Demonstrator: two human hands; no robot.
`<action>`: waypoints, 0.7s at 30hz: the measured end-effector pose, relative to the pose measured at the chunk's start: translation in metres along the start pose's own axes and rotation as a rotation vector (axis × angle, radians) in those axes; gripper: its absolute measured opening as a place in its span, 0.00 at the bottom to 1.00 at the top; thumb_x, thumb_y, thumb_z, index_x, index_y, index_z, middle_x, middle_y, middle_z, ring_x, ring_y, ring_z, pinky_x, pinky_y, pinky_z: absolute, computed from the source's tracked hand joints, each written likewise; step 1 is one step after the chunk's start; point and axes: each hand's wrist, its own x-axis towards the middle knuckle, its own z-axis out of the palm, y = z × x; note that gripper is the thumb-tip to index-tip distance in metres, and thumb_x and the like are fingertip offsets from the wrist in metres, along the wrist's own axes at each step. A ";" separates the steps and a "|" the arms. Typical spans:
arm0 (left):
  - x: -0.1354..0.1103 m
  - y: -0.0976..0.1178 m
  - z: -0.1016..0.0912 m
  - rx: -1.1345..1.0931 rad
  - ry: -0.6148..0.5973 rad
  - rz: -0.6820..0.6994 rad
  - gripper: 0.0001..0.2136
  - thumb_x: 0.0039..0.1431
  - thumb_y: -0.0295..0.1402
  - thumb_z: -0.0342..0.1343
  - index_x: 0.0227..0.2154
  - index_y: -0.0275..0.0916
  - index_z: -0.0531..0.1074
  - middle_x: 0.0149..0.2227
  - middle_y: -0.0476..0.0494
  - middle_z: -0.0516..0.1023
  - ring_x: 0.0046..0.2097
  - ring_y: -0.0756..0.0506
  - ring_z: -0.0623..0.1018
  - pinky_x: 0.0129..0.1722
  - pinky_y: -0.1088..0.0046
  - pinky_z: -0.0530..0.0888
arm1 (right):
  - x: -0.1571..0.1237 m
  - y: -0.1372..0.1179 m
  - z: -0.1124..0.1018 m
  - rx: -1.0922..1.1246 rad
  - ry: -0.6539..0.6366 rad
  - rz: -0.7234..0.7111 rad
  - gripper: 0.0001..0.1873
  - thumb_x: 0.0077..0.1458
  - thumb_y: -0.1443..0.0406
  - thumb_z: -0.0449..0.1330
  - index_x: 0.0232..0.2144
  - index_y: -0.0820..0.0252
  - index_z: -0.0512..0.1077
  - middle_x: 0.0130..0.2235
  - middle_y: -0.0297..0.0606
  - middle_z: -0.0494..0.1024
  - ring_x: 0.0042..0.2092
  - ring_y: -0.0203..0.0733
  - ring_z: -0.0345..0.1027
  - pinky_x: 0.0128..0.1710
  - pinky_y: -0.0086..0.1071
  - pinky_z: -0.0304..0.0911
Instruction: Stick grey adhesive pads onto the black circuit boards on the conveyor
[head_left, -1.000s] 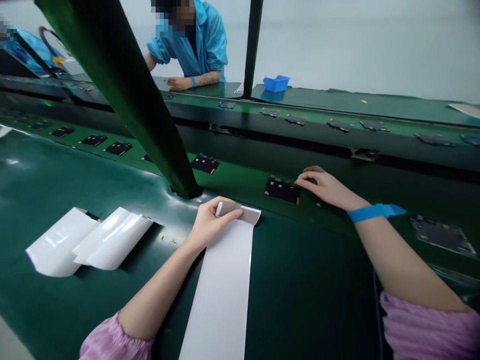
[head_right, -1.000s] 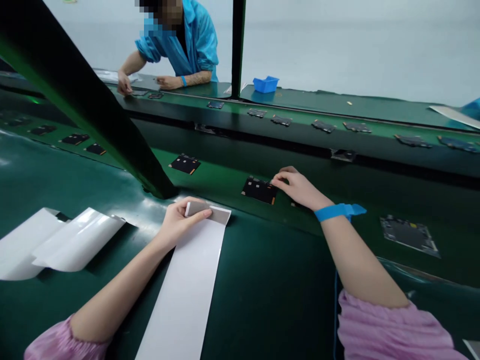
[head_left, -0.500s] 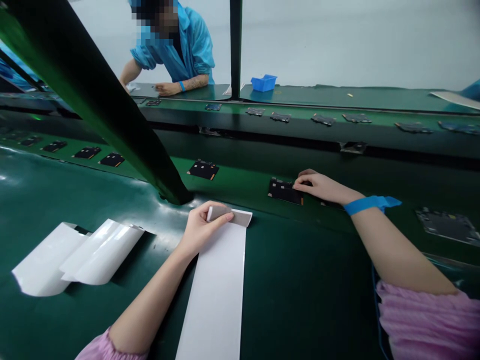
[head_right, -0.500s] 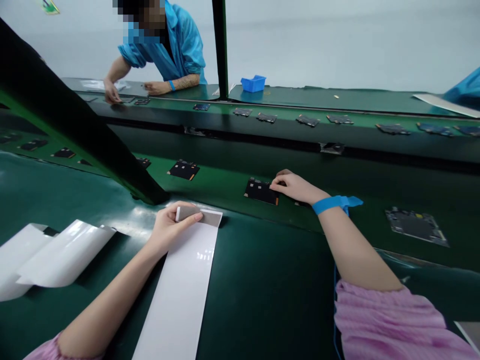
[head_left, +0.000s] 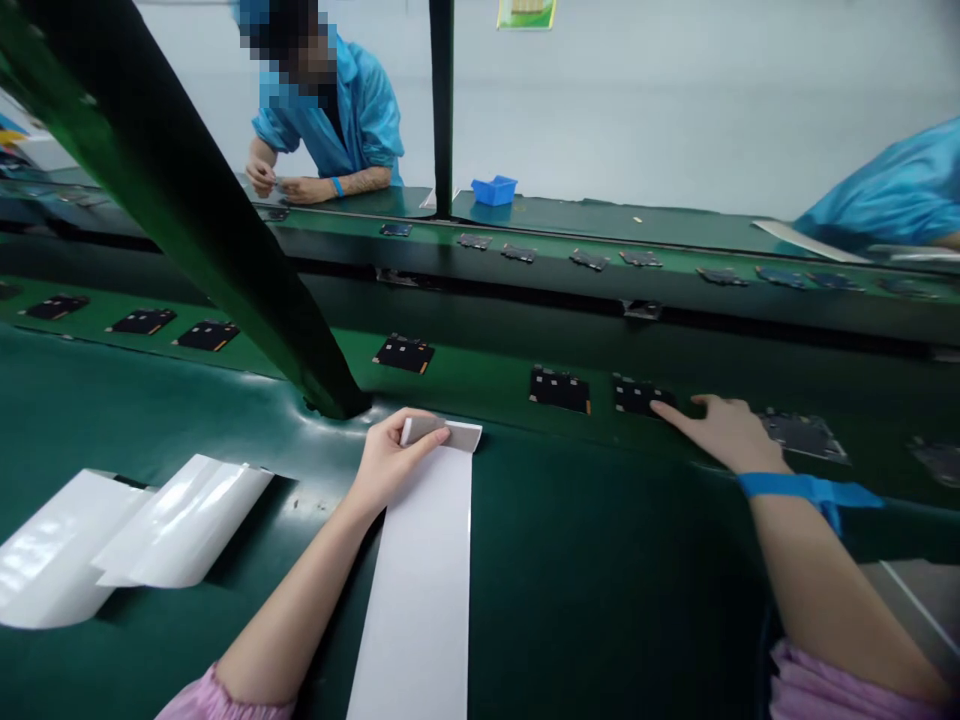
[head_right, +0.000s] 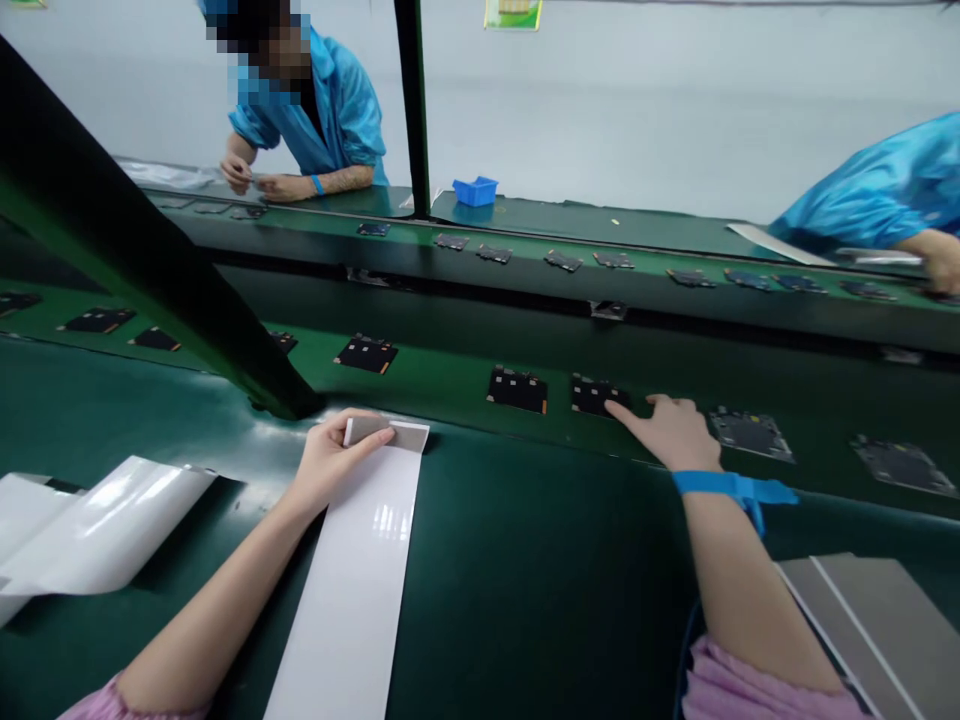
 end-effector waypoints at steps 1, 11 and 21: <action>0.000 0.000 0.000 0.004 0.000 0.000 0.10 0.48 0.40 0.63 0.28 0.37 0.76 0.29 0.45 0.80 0.32 0.46 0.77 0.30 0.74 0.72 | -0.002 0.001 0.003 0.033 -0.021 0.014 0.45 0.39 0.32 0.52 0.40 0.65 0.72 0.48 0.71 0.67 0.46 0.76 0.67 0.37 0.57 0.63; -0.002 0.001 -0.001 0.018 0.001 0.029 0.12 0.47 0.40 0.63 0.28 0.36 0.76 0.29 0.44 0.80 0.32 0.46 0.77 0.31 0.74 0.71 | -0.007 -0.011 0.004 0.452 0.088 0.127 0.36 0.34 0.49 0.66 0.45 0.61 0.65 0.47 0.60 0.72 0.48 0.64 0.68 0.43 0.50 0.66; -0.004 0.001 0.000 -0.063 -0.014 -0.028 0.09 0.47 0.37 0.63 0.28 0.37 0.75 0.29 0.47 0.79 0.33 0.46 0.77 0.32 0.74 0.71 | -0.013 -0.017 0.007 -0.035 0.195 -0.072 0.26 0.47 0.46 0.50 0.38 0.60 0.70 0.45 0.59 0.72 0.49 0.68 0.66 0.43 0.52 0.67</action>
